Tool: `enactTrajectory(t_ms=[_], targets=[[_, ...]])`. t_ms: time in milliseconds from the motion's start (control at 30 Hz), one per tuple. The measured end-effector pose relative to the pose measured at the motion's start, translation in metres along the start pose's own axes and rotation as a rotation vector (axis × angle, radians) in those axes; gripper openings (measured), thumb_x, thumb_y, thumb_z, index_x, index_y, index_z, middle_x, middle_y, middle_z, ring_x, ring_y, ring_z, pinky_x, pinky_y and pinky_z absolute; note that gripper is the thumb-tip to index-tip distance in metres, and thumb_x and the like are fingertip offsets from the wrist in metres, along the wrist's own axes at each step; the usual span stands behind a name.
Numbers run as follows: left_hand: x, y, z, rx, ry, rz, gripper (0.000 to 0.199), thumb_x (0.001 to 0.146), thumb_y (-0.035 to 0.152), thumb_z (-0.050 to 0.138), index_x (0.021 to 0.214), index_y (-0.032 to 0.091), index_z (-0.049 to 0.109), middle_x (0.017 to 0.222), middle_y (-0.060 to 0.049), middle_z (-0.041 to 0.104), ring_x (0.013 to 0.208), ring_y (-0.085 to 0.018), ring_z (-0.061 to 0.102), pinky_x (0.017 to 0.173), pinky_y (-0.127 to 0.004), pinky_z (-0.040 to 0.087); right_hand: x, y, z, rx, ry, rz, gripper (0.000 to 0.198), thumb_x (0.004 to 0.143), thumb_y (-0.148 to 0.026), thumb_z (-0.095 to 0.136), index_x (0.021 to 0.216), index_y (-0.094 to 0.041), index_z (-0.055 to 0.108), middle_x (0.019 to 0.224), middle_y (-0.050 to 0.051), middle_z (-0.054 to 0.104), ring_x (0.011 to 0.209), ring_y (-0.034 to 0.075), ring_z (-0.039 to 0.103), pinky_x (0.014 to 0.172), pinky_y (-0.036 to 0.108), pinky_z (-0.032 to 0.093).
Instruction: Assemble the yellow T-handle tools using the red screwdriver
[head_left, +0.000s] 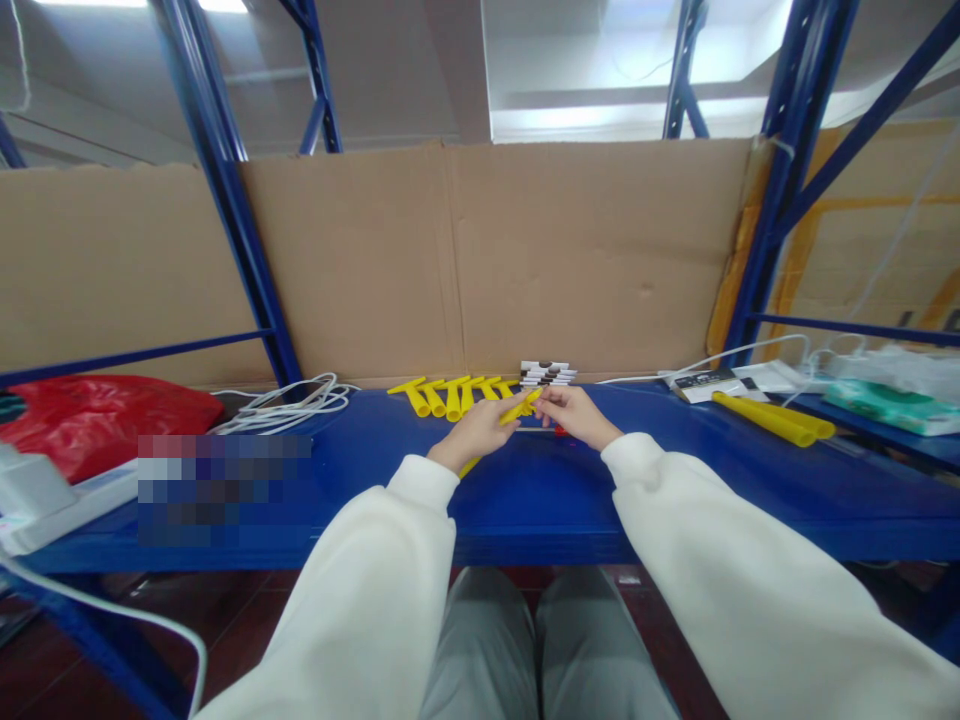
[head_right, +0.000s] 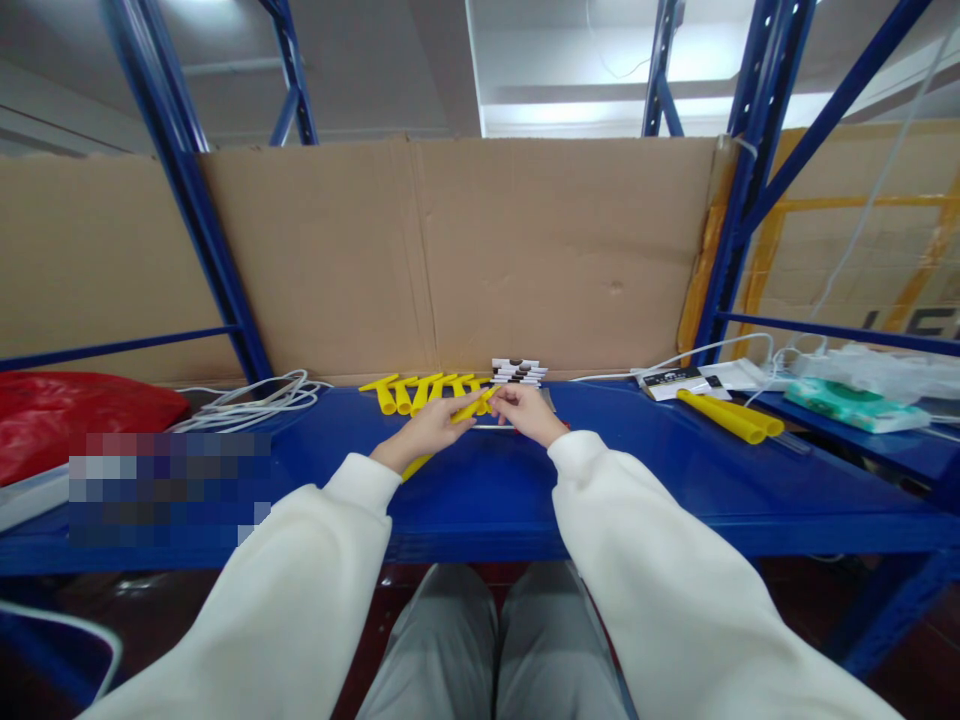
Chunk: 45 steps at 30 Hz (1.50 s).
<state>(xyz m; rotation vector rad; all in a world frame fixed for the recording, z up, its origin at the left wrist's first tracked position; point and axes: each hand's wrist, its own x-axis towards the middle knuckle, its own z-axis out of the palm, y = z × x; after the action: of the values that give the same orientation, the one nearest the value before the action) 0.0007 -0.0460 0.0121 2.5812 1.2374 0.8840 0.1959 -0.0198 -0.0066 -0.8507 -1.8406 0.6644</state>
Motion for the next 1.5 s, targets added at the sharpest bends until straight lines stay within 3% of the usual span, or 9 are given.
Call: enactTrajectory(t_ms=[167,300,467,667,833,933,1133,1367,1500], targets=[[0.001,0.000,-0.001,-0.063,0.025,-0.038,0.054,0.085,0.019,0.060,0.139,0.022,0.058,0.110,-0.008,0.075,0.098,-0.024,0.069,0.089,-0.032,0.051,-0.001,-0.001,0.001,-0.011,0.009,-0.004,0.037,0.075,-0.056,0.064,0.070,-0.020,0.057,0.065,0.000,0.064,0.054,0.013,0.057,0.059,0.029,0.052],[0.003,-0.006,-0.002,-0.175,0.085,-0.158,0.058,0.085,0.020,0.059,0.143,0.019,0.053,0.088,-0.005,0.076,0.061,-0.016,0.065,0.069,-0.027,0.054,0.001,0.004,-0.003,-0.092,0.018,0.011,0.033,0.079,-0.052,0.061,0.077,-0.019,0.063,0.069,0.003,0.068,0.057,0.015,0.060,0.060,0.030,0.053],[0.001,-0.007,-0.005,-0.239,0.136,-0.221,0.058,0.085,0.020,0.059,0.143,0.018,0.054,0.076,0.000,0.073,0.046,-0.011,0.057,0.060,-0.024,0.053,0.005,0.018,-0.035,-0.519,0.195,0.096,0.023,0.084,-0.032,0.054,0.077,-0.017,0.069,0.078,0.007,0.073,0.074,0.020,0.066,0.071,0.031,0.052],[0.000,-0.005,-0.006,-0.273,0.156,-0.231,0.057,0.085,0.018,0.060,0.142,0.017,0.055,0.084,-0.002,0.075,0.046,-0.010,0.056,0.060,-0.024,0.053,0.007,0.018,-0.058,-0.895,-0.032,0.444,0.019,0.080,-0.020,0.056,0.078,-0.020,0.075,0.089,0.008,0.076,0.091,0.025,0.069,0.077,0.031,0.049],[0.001,-0.011,-0.005,-0.240,0.136,-0.217,0.058,0.085,0.019,0.060,0.143,0.017,0.054,0.077,-0.001,0.073,0.047,-0.011,0.058,0.060,-0.024,0.052,0.019,0.009,-0.049,-1.052,-0.114,0.469,0.023,0.083,-0.020,0.054,0.083,-0.023,0.076,0.094,0.009,0.076,0.101,0.027,0.067,0.087,0.037,0.049],[0.002,-0.014,-0.004,-0.243,0.134,-0.206,0.058,0.085,0.021,0.060,0.143,0.018,0.054,0.090,-0.004,0.075,0.047,-0.010,0.057,0.062,-0.025,0.053,0.025,0.009,-0.045,-1.122,-0.125,0.433,0.024,0.083,-0.019,0.052,0.086,-0.022,0.076,0.096,0.010,0.076,0.103,0.027,0.067,0.089,0.038,0.048],[0.003,-0.014,-0.003,-0.265,0.129,-0.226,0.057,0.085,0.018,0.061,0.142,0.019,0.055,0.117,-0.009,0.072,0.046,-0.007,0.056,0.063,-0.026,0.054,0.028,0.009,-0.042,-1.177,-0.164,0.443,0.026,0.082,-0.014,0.052,0.091,-0.019,0.076,0.104,0.015,0.075,0.109,0.029,0.065,0.096,0.042,0.046],[0.006,-0.015,0.000,-0.399,0.115,-0.262,0.062,0.084,0.020,0.065,0.144,0.016,0.051,0.112,-0.010,0.072,0.045,-0.006,0.056,0.054,-0.024,0.053,0.020,0.006,-0.049,-1.081,-0.056,0.418,0.023,0.086,-0.023,0.052,0.090,-0.022,0.075,0.105,0.010,0.075,0.110,0.028,0.065,0.094,0.040,0.047],[0.017,-0.009,0.004,-0.597,0.062,-0.374,0.069,0.082,0.019,0.067,0.146,0.014,0.045,0.088,-0.005,0.074,0.045,-0.009,0.058,0.044,-0.021,0.047,0.017,0.012,-0.055,-0.864,0.041,0.392,0.020,0.085,-0.025,0.055,0.086,-0.019,0.075,0.094,0.009,0.076,0.098,0.027,0.068,0.086,0.036,0.049]])
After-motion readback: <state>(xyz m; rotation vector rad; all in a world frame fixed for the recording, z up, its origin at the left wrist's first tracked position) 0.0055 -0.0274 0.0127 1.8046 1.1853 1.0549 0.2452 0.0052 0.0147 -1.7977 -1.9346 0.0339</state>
